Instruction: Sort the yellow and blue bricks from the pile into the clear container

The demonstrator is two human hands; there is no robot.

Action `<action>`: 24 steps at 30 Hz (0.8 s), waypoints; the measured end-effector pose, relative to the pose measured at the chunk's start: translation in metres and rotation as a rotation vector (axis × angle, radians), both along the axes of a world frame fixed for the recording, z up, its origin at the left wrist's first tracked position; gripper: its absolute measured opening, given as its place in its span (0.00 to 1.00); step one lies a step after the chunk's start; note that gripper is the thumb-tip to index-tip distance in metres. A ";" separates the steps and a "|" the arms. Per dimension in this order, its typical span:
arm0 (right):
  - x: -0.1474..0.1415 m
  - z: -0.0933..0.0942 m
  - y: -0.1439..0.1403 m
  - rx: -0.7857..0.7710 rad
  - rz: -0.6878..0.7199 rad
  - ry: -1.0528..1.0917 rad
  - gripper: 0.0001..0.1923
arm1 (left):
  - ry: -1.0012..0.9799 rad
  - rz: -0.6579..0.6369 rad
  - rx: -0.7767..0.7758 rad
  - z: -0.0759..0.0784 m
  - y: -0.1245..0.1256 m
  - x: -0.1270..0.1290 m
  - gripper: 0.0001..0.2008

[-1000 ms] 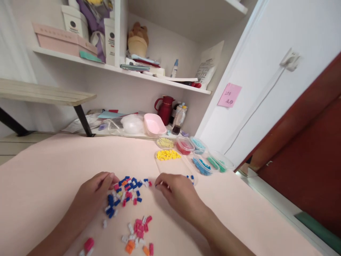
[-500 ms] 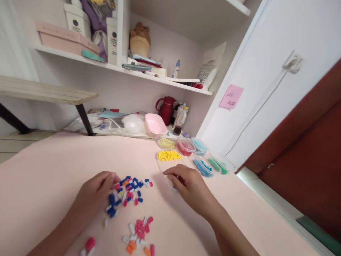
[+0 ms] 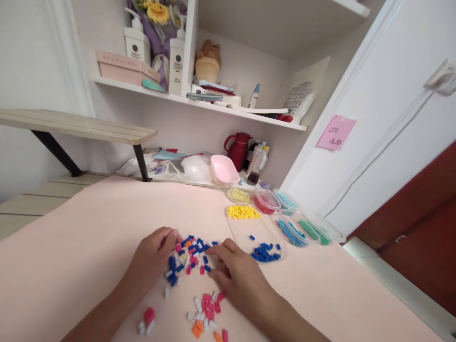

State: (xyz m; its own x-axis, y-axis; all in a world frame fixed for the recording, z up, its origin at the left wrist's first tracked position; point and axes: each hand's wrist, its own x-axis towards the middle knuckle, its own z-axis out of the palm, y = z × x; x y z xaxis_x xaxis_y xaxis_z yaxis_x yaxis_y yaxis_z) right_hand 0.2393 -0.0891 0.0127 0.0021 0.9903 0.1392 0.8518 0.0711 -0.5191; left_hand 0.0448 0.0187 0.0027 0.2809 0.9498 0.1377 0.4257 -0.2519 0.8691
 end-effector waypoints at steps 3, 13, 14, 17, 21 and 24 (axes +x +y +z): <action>0.003 -0.001 0.001 -0.023 0.011 0.030 0.14 | -0.010 -0.003 0.010 -0.001 0.000 0.000 0.15; 0.003 -0.001 0.000 -0.035 0.046 0.066 0.15 | 0.027 -0.007 -0.029 -0.003 0.002 0.001 0.16; 0.003 0.000 0.000 -0.026 0.056 0.057 0.13 | 0.022 -0.006 -0.039 -0.003 0.002 0.001 0.16; 0.001 0.000 0.000 -0.007 0.073 0.019 0.10 | 0.020 -0.010 -0.058 -0.004 0.003 0.000 0.17; 0.001 0.000 -0.001 -0.001 0.069 -0.024 0.08 | 0.033 -0.025 -0.068 -0.005 0.005 -0.002 0.17; 0.007 0.005 -0.001 0.035 0.046 0.012 0.08 | 0.059 -0.023 -0.068 -0.005 0.005 -0.002 0.17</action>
